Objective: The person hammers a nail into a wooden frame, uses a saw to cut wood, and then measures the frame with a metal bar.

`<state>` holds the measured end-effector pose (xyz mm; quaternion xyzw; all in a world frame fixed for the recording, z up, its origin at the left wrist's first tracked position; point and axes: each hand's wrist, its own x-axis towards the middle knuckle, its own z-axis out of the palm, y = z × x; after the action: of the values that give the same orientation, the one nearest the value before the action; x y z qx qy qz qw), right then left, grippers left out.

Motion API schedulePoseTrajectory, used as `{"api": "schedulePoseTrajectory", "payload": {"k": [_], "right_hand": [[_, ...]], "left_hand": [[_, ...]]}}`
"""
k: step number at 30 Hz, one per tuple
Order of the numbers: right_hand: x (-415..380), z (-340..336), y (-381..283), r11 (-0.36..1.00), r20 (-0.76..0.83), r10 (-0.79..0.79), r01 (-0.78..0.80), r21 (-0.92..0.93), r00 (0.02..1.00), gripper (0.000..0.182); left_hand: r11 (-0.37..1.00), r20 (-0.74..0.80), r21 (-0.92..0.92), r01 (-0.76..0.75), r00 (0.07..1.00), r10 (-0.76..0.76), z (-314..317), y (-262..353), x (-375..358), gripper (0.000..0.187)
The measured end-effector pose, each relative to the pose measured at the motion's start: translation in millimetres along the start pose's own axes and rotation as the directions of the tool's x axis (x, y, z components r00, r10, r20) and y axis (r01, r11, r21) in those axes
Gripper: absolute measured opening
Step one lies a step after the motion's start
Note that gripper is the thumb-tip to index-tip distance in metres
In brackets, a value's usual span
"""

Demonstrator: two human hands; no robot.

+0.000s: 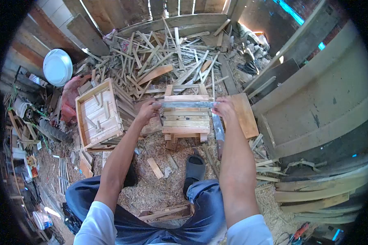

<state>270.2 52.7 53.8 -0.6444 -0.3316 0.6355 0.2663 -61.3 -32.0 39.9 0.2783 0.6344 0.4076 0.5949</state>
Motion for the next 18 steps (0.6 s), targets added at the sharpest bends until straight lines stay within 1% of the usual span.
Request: {"api": "schedulePoseTrajectory", "payload": {"k": [1, 2, 3, 7, 10, 12, 13, 15, 16, 18], "right_hand": [[2, -1, 4, 1.0, -0.012, 0.007, -0.007, 0.004, 1.0, 0.026], [4, 1, 7, 0.999, -0.023, 0.034, -0.034, -0.029, 0.999, 0.026], [4, 3, 9, 0.996, -0.031, 0.059, -0.061, -0.061, 0.998, 0.025], [4, 2, 13, 0.993, -0.022, 0.028, -0.031, -0.113, 0.999, 0.025], [5, -1, 15, 0.994, -0.003, 0.0, 0.0, -0.109, 1.0, 0.024], [5, 0, 16, 0.991, 0.008, -0.011, 0.012, -0.131, 1.0, 0.024], [5, 1, 16, 0.99, 0.017, -0.029, 0.031, -0.141, 0.999, 0.024], [6, 5, 17, 0.99, 0.021, -0.015, 0.018, -0.139, 1.0, 0.023], [7, 7, 17, 0.991, 0.028, -0.005, 0.009, -0.135, 1.0, 0.023], [9, 8, 18, 0.989, 0.038, -0.015, 0.021, -0.144, 0.999, 0.023]], "left_hand": [[1.0, 0.012, 0.002, 0.007, 1.0, -0.007, -2, -15, 10, 0.022], [1.0, -0.008, -0.003, 0.019, 1.0, -0.019, -5, -30, 18, 0.021], [1.0, -0.033, -0.008, 0.03, 0.999, -0.03, -5, -32, 15, 0.02], [0.998, -0.057, -0.065, 0.018, 0.998, -0.022, -1, -29, 5, 0.021], [0.993, -0.026, -0.121, 0.005, 1.0, -0.008, 0, -25, 5, 0.022], [0.981, -0.001, -0.188, 0.038, 0.999, -0.039, 0, -25, 3, 0.022], [0.98, 0.0, -0.192, 0.043, 0.999, -0.044, 1, -25, 0, 0.022], [0.95, -0.021, -0.303, 0.081, 0.996, -0.092, 0, -23, -1, 0.024], [0.951, -0.02, -0.299, 0.082, 0.996, -0.092, -1, -23, -1, 0.024], [0.955, -0.003, -0.286, 0.077, 0.997, -0.082, -4, -26, -2, 0.03]]}}
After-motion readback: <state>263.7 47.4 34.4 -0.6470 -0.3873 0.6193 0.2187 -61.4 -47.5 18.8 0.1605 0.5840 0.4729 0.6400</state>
